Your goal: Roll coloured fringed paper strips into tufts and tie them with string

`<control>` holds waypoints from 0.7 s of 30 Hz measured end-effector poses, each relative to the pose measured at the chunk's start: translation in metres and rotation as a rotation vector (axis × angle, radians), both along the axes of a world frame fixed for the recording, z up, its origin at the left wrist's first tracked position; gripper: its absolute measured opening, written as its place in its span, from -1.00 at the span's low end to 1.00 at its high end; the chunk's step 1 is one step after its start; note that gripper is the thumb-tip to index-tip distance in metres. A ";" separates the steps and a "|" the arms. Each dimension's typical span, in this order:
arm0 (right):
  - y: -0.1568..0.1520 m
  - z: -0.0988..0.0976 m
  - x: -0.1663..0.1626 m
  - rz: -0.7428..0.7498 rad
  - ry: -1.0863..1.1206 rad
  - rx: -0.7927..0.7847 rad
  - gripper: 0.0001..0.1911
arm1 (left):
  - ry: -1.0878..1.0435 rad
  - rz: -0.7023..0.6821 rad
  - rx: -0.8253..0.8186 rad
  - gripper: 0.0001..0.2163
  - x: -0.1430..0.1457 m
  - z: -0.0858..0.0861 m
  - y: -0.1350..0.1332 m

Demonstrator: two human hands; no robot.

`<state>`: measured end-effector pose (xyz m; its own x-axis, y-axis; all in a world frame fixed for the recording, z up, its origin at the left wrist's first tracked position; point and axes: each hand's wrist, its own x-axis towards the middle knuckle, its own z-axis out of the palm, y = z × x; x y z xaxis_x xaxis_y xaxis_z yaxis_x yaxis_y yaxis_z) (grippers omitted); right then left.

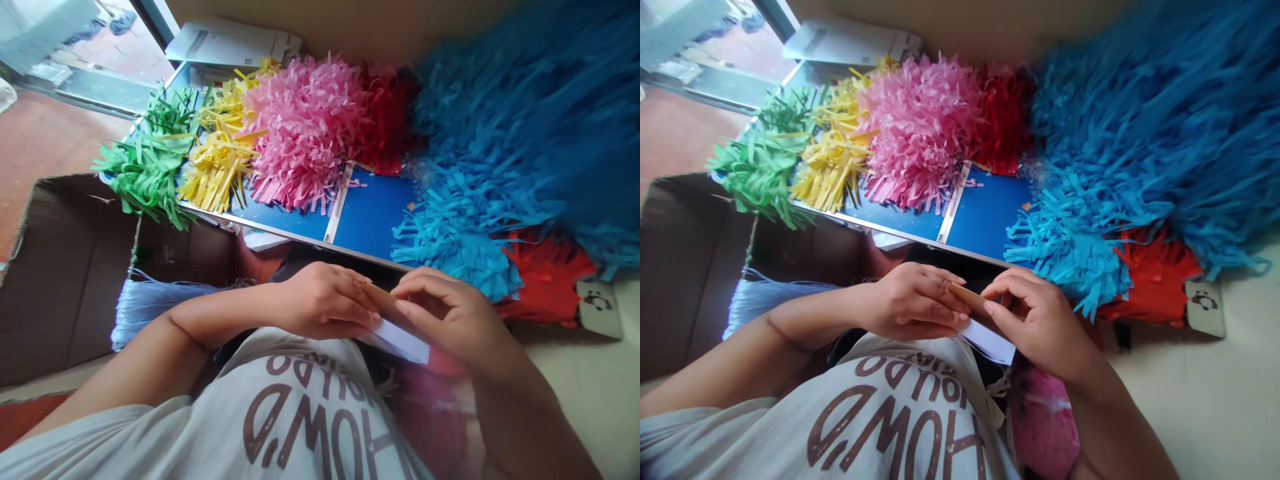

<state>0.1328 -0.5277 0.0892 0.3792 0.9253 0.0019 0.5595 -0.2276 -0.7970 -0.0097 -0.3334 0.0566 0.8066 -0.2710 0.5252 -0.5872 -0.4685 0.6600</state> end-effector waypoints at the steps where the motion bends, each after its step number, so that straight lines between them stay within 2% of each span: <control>1: 0.000 0.000 0.000 -0.007 -0.025 0.021 -0.92 | -0.019 0.004 -0.005 -0.88 0.000 0.000 0.000; 6: -0.004 -0.007 -0.002 -0.074 -0.281 0.161 -0.91 | -0.063 0.024 -0.029 -0.88 0.003 -0.002 -0.001; 9: -0.010 -0.013 0.000 -0.004 -0.529 0.226 -0.89 | -0.020 0.022 -0.042 -0.88 0.005 -0.004 -0.001; 12: -0.016 -0.017 0.006 0.096 -0.679 0.283 -0.78 | 0.047 0.012 -0.052 -0.88 0.008 -0.005 -0.001; 15: -0.017 -0.020 0.013 0.145 -0.647 0.309 -0.77 | 0.081 -0.015 -0.055 -0.87 0.009 -0.004 0.000; 21: -0.007 -0.022 0.016 0.097 -0.483 0.331 -0.86 | 0.032 0.013 0.018 -0.85 0.007 -0.005 0.000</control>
<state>0.1490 -0.5350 0.0670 0.1777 0.8764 0.4476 0.8823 0.0596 -0.4669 -0.0022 -0.3332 0.0513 0.8265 -0.2698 0.4941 -0.5597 -0.4878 0.6699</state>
